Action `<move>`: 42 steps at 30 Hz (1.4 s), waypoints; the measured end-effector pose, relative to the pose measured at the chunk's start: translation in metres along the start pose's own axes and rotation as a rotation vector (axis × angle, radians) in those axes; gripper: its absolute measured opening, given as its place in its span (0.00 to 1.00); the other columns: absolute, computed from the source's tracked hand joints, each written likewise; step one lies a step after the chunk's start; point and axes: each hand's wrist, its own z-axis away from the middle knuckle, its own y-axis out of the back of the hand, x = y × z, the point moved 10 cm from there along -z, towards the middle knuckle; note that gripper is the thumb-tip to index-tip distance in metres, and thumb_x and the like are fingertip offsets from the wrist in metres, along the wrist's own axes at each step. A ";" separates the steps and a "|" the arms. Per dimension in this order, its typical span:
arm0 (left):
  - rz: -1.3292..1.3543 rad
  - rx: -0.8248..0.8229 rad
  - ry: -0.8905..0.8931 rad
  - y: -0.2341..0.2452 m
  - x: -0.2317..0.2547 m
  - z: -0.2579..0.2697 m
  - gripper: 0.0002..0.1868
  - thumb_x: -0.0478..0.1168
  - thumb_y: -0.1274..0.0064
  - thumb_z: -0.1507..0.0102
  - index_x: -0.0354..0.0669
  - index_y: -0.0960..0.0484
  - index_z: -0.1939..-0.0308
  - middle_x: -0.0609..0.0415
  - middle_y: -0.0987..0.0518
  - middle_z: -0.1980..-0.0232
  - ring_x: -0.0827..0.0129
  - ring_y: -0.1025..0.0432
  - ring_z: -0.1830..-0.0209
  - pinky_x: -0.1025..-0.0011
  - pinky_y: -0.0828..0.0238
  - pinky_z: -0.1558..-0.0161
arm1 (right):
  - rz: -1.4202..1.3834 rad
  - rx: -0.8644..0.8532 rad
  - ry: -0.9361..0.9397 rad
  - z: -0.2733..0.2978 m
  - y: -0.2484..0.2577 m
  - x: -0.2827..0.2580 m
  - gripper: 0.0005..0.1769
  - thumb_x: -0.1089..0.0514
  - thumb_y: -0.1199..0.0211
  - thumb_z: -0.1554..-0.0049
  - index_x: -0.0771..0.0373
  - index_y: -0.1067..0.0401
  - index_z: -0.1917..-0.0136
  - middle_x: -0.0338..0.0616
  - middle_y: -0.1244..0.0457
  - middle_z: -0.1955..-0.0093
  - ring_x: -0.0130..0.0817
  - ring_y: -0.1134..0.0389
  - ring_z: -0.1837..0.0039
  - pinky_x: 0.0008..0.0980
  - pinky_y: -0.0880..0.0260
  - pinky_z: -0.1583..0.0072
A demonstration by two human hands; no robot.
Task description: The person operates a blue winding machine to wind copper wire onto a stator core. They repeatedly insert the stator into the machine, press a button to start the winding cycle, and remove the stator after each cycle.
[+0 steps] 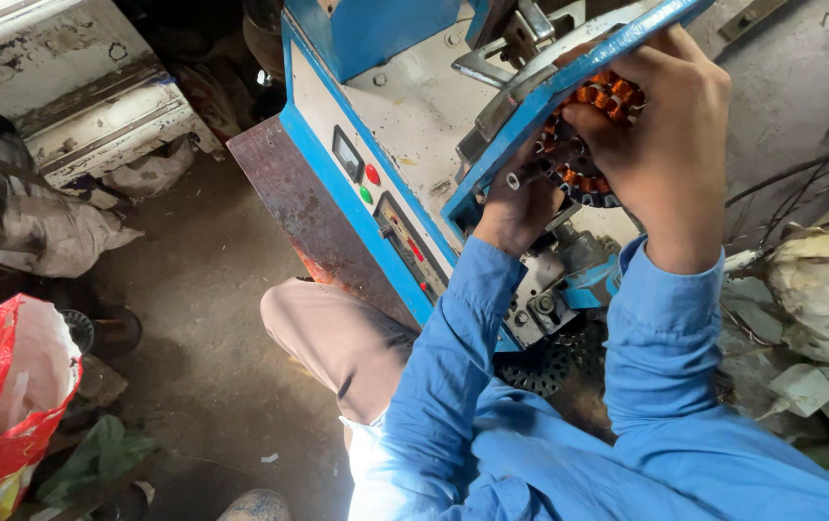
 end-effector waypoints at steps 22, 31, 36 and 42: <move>-1.091 -0.391 -0.176 -0.039 0.074 0.177 0.20 0.36 0.43 0.30 0.37 0.24 0.35 0.48 0.17 0.44 0.62 0.19 0.45 0.67 0.22 0.41 | 0.193 -0.101 0.036 0.000 -0.004 -0.007 0.14 0.69 0.32 0.39 0.66 0.20 0.39 0.51 0.31 0.41 0.40 0.26 0.44 0.31 0.25 0.43; -1.462 -0.515 -0.641 -0.061 0.061 0.198 0.20 0.31 0.40 0.38 0.38 0.23 0.42 0.48 0.26 0.58 0.55 0.28 0.58 0.60 0.28 0.56 | 0.200 -0.073 0.035 0.001 -0.003 0.001 0.13 0.71 0.30 0.37 0.70 0.20 0.39 0.51 0.30 0.43 0.37 0.26 0.45 0.32 0.24 0.43; -1.406 -0.602 -0.735 -0.047 0.051 0.207 0.22 0.32 0.43 0.39 0.32 0.26 0.41 0.48 0.28 0.55 0.55 0.29 0.54 0.60 0.28 0.53 | 0.205 -0.222 -0.009 0.005 -0.027 0.010 0.13 0.70 0.30 0.37 0.70 0.21 0.39 0.51 0.30 0.43 0.37 0.27 0.46 0.31 0.25 0.43; -1.363 -0.542 -0.786 -0.043 0.048 0.207 0.18 0.35 0.47 0.38 0.34 0.24 0.44 0.50 0.28 0.55 0.58 0.29 0.53 0.64 0.28 0.51 | 0.298 -0.376 -0.047 0.004 -0.027 0.025 0.13 0.69 0.29 0.37 0.70 0.21 0.38 0.50 0.31 0.44 0.36 0.28 0.46 0.30 0.26 0.43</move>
